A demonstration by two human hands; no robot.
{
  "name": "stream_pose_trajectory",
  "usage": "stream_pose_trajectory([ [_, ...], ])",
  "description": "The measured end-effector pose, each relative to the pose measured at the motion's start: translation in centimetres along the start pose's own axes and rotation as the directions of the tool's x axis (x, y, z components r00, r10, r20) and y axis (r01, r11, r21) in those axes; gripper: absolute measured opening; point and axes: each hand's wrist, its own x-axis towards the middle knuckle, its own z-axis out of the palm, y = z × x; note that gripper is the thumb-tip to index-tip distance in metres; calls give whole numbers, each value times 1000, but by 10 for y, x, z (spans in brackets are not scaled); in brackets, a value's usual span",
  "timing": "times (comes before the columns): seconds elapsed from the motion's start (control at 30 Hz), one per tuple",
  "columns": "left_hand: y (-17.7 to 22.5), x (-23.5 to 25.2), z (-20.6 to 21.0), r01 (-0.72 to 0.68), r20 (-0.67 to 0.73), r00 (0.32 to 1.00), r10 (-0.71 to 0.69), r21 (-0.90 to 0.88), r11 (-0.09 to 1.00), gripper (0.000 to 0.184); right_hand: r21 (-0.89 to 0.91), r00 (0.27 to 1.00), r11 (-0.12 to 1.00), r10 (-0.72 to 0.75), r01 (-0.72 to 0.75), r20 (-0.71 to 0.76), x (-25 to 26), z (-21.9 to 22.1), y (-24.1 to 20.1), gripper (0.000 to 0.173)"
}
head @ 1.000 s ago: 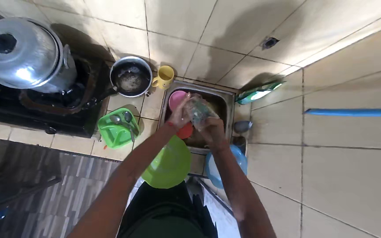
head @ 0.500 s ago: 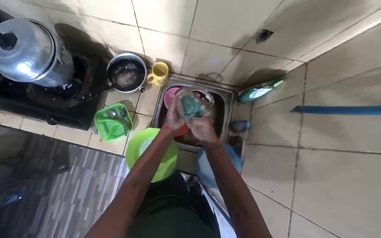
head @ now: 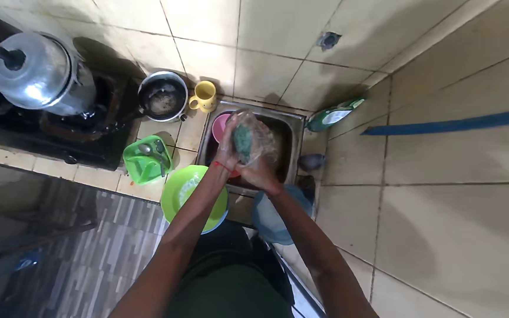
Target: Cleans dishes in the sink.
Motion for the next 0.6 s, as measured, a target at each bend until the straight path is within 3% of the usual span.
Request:
stream_pose_trajectory([
  [0.03,2,-1,3,44,-37,998,-42,46,998,31,-288,987,945,-153,158,38,5,0,11,66],
  [0.07,3,-1,5,94,-58,994,-89,77,993,30,-503,956,816,-281,284,85,12,0,27,55],
  [0.1,4,-3,5,130,-50,991,-125,117,985,30,-605,932,721,-346,338,107,17,0,41,47],
  [0.13,3,-6,4,147,-28,989,-144,150,978,31,-611,925,706,-357,357,128,17,-2,45,49],
  [0.17,2,-9,4,159,-18,987,-158,152,976,30,-522,936,782,-336,341,107,13,-4,41,54],
  [0.23,0,-13,5,169,-37,985,-166,101,980,26,-78,994,991,-111,111,5,2,-8,11,68],
  [0.27,-3,-15,3,165,-33,986,-163,69,984,25,125,1000,992,3,0,-18,-1,-8,3,81],
  [0.3,-7,-15,-1,158,-29,987,-156,48,986,27,200,999,979,41,-36,-19,-3,-5,4,89],
  [0.37,-11,-11,-3,156,-64,986,-151,90,984,29,-67,997,996,-63,66,41,-1,-4,21,81],
  [0.43,-16,-8,-4,192,-95,979,-180,143,971,28,-480,955,826,-270,295,122,4,-4,45,48],
  [0.47,-18,-8,-5,205,-100,977,-191,158,966,30,-546,939,767,-315,338,138,5,-3,53,43],
  [0.53,-21,-8,-6,224,-102,972,-210,157,962,32,-398,962,877,-233,270,141,2,-4,53,52],
  [0.57,-21,-8,-7,222,-101,973,-210,135,966,32,-190,988,973,-116,134,102,0,-6,40,62],
  [0.6,-25,-8,-10,207,-99,975,-197,99,973,31,81,997,995,52,-57,64,-4,-7,28,67],
])
